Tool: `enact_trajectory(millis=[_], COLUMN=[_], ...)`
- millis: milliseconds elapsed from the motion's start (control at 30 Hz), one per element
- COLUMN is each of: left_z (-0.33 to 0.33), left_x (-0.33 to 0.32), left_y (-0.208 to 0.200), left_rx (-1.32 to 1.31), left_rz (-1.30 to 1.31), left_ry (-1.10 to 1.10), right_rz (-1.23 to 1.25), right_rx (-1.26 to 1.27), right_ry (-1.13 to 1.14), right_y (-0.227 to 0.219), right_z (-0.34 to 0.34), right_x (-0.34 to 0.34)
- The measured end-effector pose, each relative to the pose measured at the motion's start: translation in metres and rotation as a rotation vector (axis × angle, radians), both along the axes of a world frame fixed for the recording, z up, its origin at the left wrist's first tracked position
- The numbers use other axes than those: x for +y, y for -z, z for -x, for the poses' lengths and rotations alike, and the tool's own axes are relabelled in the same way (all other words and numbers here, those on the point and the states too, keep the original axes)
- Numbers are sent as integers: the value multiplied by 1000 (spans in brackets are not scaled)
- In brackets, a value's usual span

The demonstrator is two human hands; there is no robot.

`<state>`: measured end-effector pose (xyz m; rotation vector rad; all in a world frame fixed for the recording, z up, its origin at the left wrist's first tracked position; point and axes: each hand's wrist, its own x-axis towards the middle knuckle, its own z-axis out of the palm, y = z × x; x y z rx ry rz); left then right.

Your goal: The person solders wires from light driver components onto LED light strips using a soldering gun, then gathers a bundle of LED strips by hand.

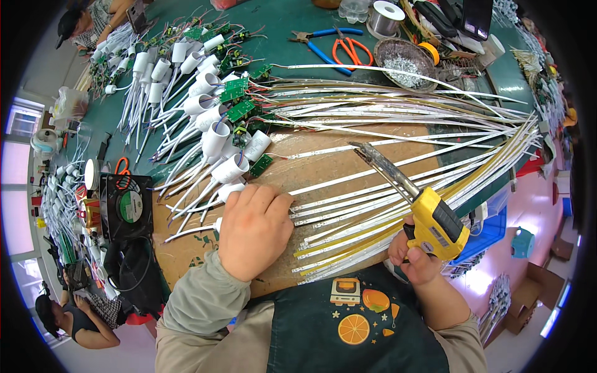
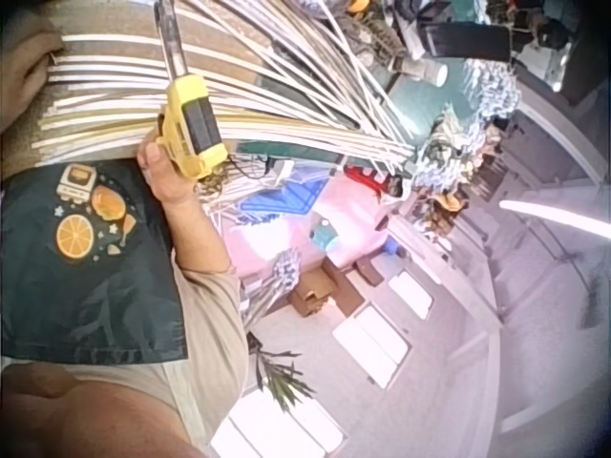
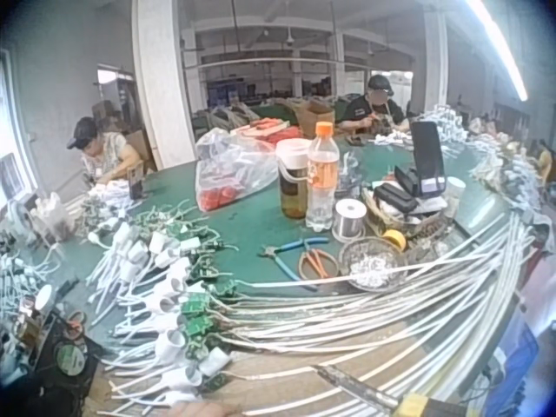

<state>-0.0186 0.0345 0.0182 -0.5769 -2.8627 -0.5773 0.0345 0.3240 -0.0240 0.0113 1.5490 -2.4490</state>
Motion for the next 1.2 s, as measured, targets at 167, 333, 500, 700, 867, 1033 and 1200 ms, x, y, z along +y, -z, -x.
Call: enact_trajectory(millis=[167, 333, 500, 700, 867, 1033, 1200], left_z=[0, -2, -1, 0, 1, 2, 3], left_x=[-2, -5, -7, -8, -9, -10, -10], left_y=[2, 6, 9, 12, 15, 15, 16], left_rx=[1, 9, 43, 87, 129, 131, 120], left_rz=[-43, -25, -81, -110, -118, -103, -93], left_ry=[-10, -40, -47, -44, -66, -61, -63], right_rz=[-16, -8, -18, -38, -98, -187, -251], right_rx=[56, 53, 56, 47, 21, 4, -10], right_ry=[5, 7, 6, 11, -35, -126, -308], right_y=[2, 2, 2, -1, -1, -1, -16], right_z=[1, 1, 1, -1, -5, -15, -14], right_x=[0, -1, 0, -1, 0, 0, -12])
